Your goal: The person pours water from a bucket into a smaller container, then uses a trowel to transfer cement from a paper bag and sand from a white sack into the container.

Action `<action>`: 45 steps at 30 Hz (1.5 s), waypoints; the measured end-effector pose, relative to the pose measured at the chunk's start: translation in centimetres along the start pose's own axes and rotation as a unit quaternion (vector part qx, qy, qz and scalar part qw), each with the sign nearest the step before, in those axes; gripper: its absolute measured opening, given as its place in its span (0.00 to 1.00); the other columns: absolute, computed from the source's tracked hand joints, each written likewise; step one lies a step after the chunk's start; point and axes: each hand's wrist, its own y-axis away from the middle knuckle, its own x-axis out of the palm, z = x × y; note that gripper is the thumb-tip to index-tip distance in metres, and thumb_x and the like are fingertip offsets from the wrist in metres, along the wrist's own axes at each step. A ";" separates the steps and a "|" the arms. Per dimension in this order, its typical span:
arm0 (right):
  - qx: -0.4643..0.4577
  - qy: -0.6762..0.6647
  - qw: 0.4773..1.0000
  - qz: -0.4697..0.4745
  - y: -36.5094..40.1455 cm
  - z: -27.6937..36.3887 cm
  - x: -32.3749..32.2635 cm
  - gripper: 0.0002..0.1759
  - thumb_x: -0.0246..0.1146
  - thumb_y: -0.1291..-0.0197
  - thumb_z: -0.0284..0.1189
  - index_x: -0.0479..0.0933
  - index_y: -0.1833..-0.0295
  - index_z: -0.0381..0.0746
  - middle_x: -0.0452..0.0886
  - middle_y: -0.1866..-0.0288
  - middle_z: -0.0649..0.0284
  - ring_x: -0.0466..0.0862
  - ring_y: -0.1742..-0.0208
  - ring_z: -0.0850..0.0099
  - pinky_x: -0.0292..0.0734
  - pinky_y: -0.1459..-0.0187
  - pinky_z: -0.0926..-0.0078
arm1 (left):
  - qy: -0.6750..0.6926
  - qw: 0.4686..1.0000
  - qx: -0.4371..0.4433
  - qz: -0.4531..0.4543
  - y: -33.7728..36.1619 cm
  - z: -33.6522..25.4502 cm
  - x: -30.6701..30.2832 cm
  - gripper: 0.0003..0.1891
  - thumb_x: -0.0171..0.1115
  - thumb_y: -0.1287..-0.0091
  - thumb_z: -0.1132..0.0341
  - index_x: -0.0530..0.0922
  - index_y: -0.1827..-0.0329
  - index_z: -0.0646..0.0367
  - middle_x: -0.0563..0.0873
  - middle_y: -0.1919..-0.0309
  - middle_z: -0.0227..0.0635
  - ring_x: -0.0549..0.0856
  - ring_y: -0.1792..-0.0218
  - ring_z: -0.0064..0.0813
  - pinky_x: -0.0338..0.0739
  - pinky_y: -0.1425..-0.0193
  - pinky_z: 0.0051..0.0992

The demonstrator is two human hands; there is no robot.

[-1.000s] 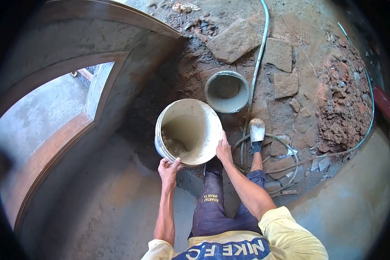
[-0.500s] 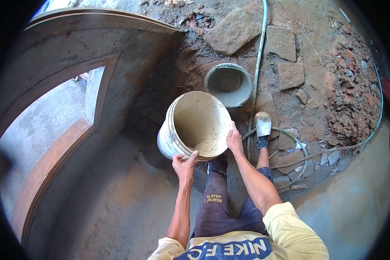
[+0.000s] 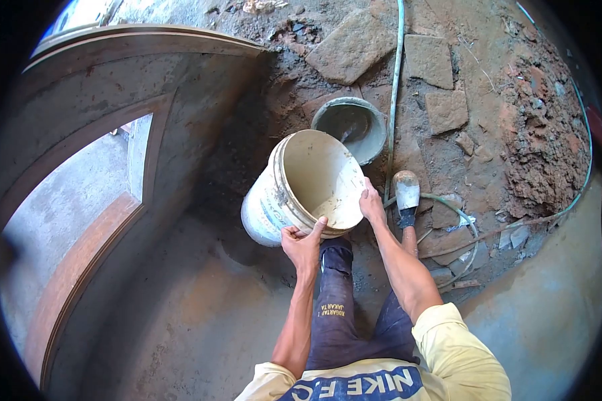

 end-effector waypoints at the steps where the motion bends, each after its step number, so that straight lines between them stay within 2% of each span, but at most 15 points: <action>1: -0.007 0.006 1.000 -0.005 -0.2 0.0 -0.2 0.24 0.42 0.35 0.29 0.60 0.32 0.47 0.76 0.46 0.39 0.75 0.44 0.40 0.70 0.43 0.47 | 0.001 1.000 0.003 -0.007 0.1 -0.3 0.4 0.27 0.81 0.53 0.65 0.64 0.67 0.56 0.76 0.77 0.28 0.75 0.79 0.17 0.73 0.76 0.17; 5: 0.002 0.005 1.000 0.007 -0.9 -0.3 -0.9 0.24 0.43 0.35 0.29 0.61 0.33 0.47 0.76 0.47 0.39 0.75 0.45 0.39 0.70 0.43 0.47 | -0.035 0.999 -0.009 -0.015 0.5 -1.6 1.4 0.28 0.82 0.54 0.63 0.64 0.69 0.56 0.75 0.78 0.27 0.74 0.79 0.17 0.72 0.74 0.16; 7: -0.033 0.001 0.999 0.010 -1.5 -0.7 -1.1 0.23 0.42 0.36 0.28 0.62 0.35 0.47 0.76 0.48 0.38 0.75 0.46 0.39 0.69 0.44 0.46 | -0.083 0.996 0.003 -0.030 0.6 -1.8 2.0 0.28 0.82 0.55 0.61 0.64 0.70 0.55 0.74 0.79 0.25 0.72 0.79 0.17 0.71 0.74 0.17; 17: -0.037 -0.009 0.999 0.027 -2.5 -1.7 -1.4 0.22 0.42 0.37 0.29 0.63 0.37 0.48 0.76 0.48 0.38 0.74 0.45 0.39 0.70 0.45 0.46 | -0.092 0.995 0.023 -0.037 0.9 -2.0 3.3 0.28 0.83 0.56 0.59 0.65 0.72 0.55 0.74 0.79 0.26 0.73 0.79 0.19 0.72 0.73 0.18; 26: -0.030 -0.011 0.998 0.046 -3.6 -3.0 -0.9 0.25 0.42 0.36 0.30 0.62 0.33 0.48 0.75 0.46 0.38 0.74 0.44 0.40 0.70 0.43 0.49 | -0.074 0.997 0.008 -0.033 1.0 -2.4 3.9 0.27 0.83 0.57 0.60 0.67 0.72 0.57 0.77 0.77 0.30 0.75 0.77 0.20 0.73 0.70 0.19; 29: -0.029 -0.022 0.998 0.053 -3.7 -3.2 -0.7 0.25 0.42 0.37 0.30 0.62 0.32 0.47 0.75 0.45 0.38 0.74 0.43 0.41 0.69 0.42 0.49 | -0.065 0.997 0.011 -0.033 1.1 -2.9 4.1 0.27 0.83 0.57 0.61 0.67 0.71 0.58 0.77 0.77 0.30 0.75 0.76 0.20 0.73 0.70 0.18; 31: -0.024 -0.019 0.998 0.058 -3.7 -3.2 -0.7 0.25 0.42 0.37 0.30 0.62 0.33 0.47 0.74 0.45 0.39 0.73 0.42 0.42 0.69 0.41 0.50 | -0.071 0.997 0.008 -0.040 1.3 -3.2 4.2 0.28 0.83 0.58 0.59 0.66 0.74 0.57 0.74 0.78 0.25 0.72 0.77 0.18 0.70 0.70 0.18; 35: -0.017 -0.023 0.997 0.077 -3.7 -2.9 -0.5 0.26 0.42 0.37 0.31 0.62 0.32 0.47 0.74 0.44 0.39 0.73 0.41 0.42 0.69 0.41 0.51 | -0.057 0.997 0.015 -0.043 1.5 -3.3 4.4 0.27 0.84 0.58 0.60 0.67 0.74 0.57 0.75 0.79 0.26 0.72 0.77 0.18 0.70 0.70 0.18; 45: -0.016 -0.038 0.994 0.099 -4.3 -4.3 1.3 0.29 0.43 0.37 0.32 0.61 0.29 0.45 0.72 0.41 0.40 0.72 0.39 0.43 0.67 0.38 0.54 | -0.090 0.994 0.015 -0.055 2.0 -4.4 3.9 0.25 0.83 0.57 0.61 0.70 0.71 0.60 0.78 0.76 0.30 0.75 0.75 0.20 0.72 0.68 0.19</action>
